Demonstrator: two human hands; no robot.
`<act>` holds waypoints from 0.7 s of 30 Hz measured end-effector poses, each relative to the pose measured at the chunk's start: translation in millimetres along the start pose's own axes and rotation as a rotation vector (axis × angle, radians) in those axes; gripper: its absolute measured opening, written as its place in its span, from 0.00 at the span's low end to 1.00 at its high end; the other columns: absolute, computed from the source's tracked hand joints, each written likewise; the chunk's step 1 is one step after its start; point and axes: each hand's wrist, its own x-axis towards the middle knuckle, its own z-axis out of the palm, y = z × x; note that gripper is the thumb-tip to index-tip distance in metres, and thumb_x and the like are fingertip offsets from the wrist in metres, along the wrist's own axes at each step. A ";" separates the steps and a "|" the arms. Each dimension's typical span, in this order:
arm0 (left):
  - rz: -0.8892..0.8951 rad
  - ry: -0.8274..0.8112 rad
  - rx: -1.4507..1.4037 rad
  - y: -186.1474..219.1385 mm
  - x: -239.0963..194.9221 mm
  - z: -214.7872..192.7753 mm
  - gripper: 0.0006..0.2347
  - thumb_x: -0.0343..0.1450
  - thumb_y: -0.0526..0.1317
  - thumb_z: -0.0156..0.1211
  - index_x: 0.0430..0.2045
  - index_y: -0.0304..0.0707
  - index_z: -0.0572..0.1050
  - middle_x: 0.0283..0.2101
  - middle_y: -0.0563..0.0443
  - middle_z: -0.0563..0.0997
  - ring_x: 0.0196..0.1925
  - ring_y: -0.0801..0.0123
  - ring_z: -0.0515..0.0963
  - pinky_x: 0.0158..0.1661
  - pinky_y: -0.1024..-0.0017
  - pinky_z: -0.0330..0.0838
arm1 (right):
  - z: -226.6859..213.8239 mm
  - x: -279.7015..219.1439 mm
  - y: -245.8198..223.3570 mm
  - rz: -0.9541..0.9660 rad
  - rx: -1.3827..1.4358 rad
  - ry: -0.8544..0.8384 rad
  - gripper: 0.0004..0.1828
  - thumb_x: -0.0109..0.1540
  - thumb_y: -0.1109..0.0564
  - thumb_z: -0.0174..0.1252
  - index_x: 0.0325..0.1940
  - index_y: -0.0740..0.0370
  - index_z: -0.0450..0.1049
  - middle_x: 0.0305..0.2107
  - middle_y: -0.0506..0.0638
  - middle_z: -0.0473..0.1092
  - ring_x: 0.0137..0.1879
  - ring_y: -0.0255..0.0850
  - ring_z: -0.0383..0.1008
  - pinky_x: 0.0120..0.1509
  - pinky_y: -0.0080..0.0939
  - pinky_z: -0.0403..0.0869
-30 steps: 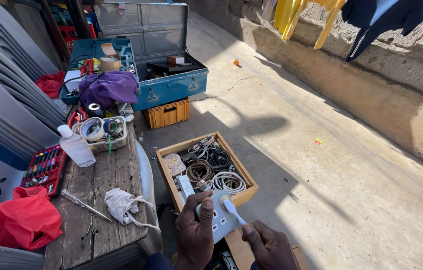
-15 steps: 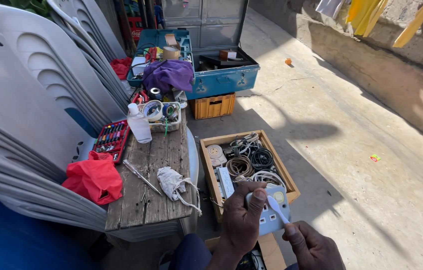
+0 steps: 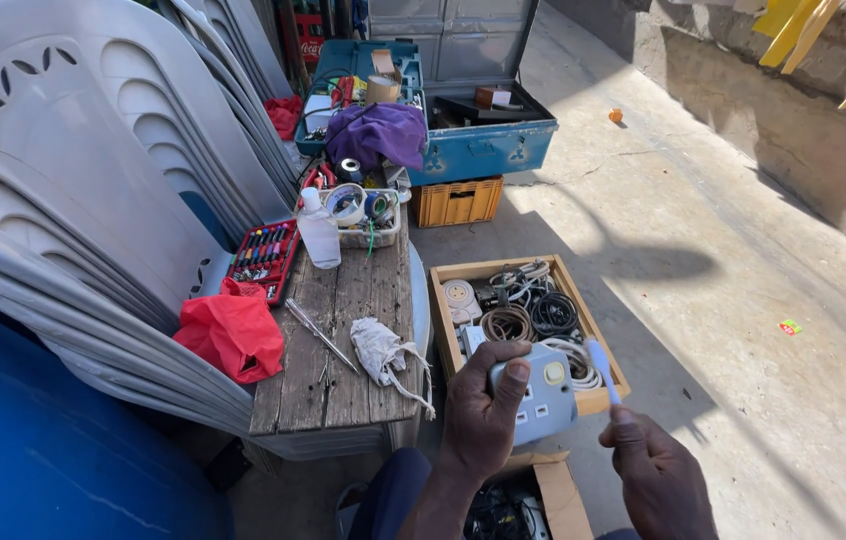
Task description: The person cleans a white electrical socket with a toothbrush, then sprays it with liquid from a bottle and wipes it with a cloth. The person then uses a screwdriver to probe the socket's slots.
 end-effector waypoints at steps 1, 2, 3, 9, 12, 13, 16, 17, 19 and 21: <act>-0.089 -0.049 -0.097 -1.7 2.1 -3.5 0.19 0.77 0.56 0.53 0.48 0.43 0.82 0.37 0.53 0.83 0.37 0.69 0.80 0.36 0.69 0.74 | 3.5 14.5 8.8 0.007 0.202 0.046 0.30 0.75 0.40 0.51 0.30 0.66 0.79 0.17 0.52 0.56 0.24 0.42 0.55 0.32 0.43 0.54; -0.202 -0.103 -0.200 0.6 -7.2 -2.6 0.18 0.77 0.56 0.54 0.49 0.45 0.83 0.29 0.57 0.79 0.29 0.77 0.72 0.28 0.73 0.66 | 0.3 19.3 24.4 0.035 0.396 0.088 0.32 0.79 0.42 0.47 0.35 0.72 0.77 0.15 0.53 0.51 0.20 0.42 0.49 0.25 0.44 0.48; -0.208 -0.102 -0.206 3.6 -5.1 -6.6 0.18 0.77 0.56 0.54 0.49 0.45 0.83 0.29 0.57 0.79 0.29 0.77 0.72 0.28 0.73 0.66 | 2.5 13.5 16.7 0.039 0.389 0.090 0.32 0.79 0.42 0.47 0.35 0.72 0.77 0.15 0.53 0.51 0.20 0.42 0.49 0.25 0.44 0.48; -0.318 -0.117 -0.093 -4.6 2.8 -4.7 0.16 0.76 0.53 0.57 0.46 0.46 0.84 0.28 0.56 0.82 0.30 0.75 0.79 0.29 0.72 0.73 | 8.2 12.7 -23.4 -0.072 0.589 0.071 0.21 0.74 0.47 0.54 0.43 0.70 0.79 0.17 0.49 0.53 0.19 0.35 0.47 0.21 0.37 0.46; -0.395 -0.045 -0.229 1.6 9.5 -10.1 0.19 0.75 0.57 0.54 0.47 0.47 0.82 0.28 0.57 0.77 0.28 0.76 0.71 0.27 0.70 0.65 | 26.8 27.0 -34.9 0.151 0.624 -0.028 0.26 0.77 0.41 0.52 0.41 0.67 0.75 0.20 0.48 0.49 0.22 0.36 0.42 0.24 0.39 0.43; -0.372 0.003 -0.278 10.1 13.5 -15.0 0.17 0.76 0.56 0.54 0.46 0.47 0.82 0.35 0.55 0.81 0.30 0.74 0.76 0.28 0.71 0.69 | 42.6 41.3 -24.0 0.143 0.527 -0.105 0.20 0.72 0.45 0.59 0.36 0.64 0.75 0.18 0.48 0.53 0.21 0.37 0.43 0.23 0.39 0.44; -0.351 0.071 -0.315 27.6 30.6 -33.0 0.15 0.76 0.54 0.55 0.44 0.46 0.82 0.33 0.53 0.82 0.28 0.74 0.78 0.25 0.72 0.71 | 71.3 67.4 -24.8 0.072 0.407 -0.211 0.14 0.67 0.49 0.65 0.33 0.60 0.76 0.18 0.49 0.59 0.22 0.37 0.47 0.25 0.40 0.48; -0.378 0.086 -0.306 33.0 34.3 -40.3 0.15 0.76 0.54 0.55 0.44 0.45 0.82 0.26 0.54 0.79 0.23 0.75 0.76 0.21 0.72 0.68 | 78.1 70.8 -29.5 0.033 0.381 -0.236 0.14 0.67 0.49 0.65 0.33 0.60 0.76 0.19 0.49 0.61 0.23 0.37 0.50 0.27 0.40 0.50; -0.381 0.135 -0.317 29.6 41.2 -61.6 0.15 0.76 0.52 0.55 0.44 0.44 0.82 0.27 0.52 0.80 0.24 0.73 0.77 0.22 0.72 0.69 | 114.4 74.0 -69.7 -0.036 0.351 -0.277 0.14 0.67 0.48 0.64 0.34 0.60 0.78 0.21 0.49 0.64 0.25 0.37 0.54 0.30 0.40 0.53; -0.388 0.169 -0.339 28.4 45.7 -82.9 0.14 0.77 0.51 0.56 0.44 0.43 0.82 0.29 0.51 0.82 0.25 0.72 0.77 0.23 0.71 0.70 | 144.7 75.3 -110.6 -0.098 0.321 -0.301 0.13 0.67 0.48 0.64 0.35 0.59 0.79 0.22 0.49 0.68 0.27 0.38 0.58 0.33 0.40 0.57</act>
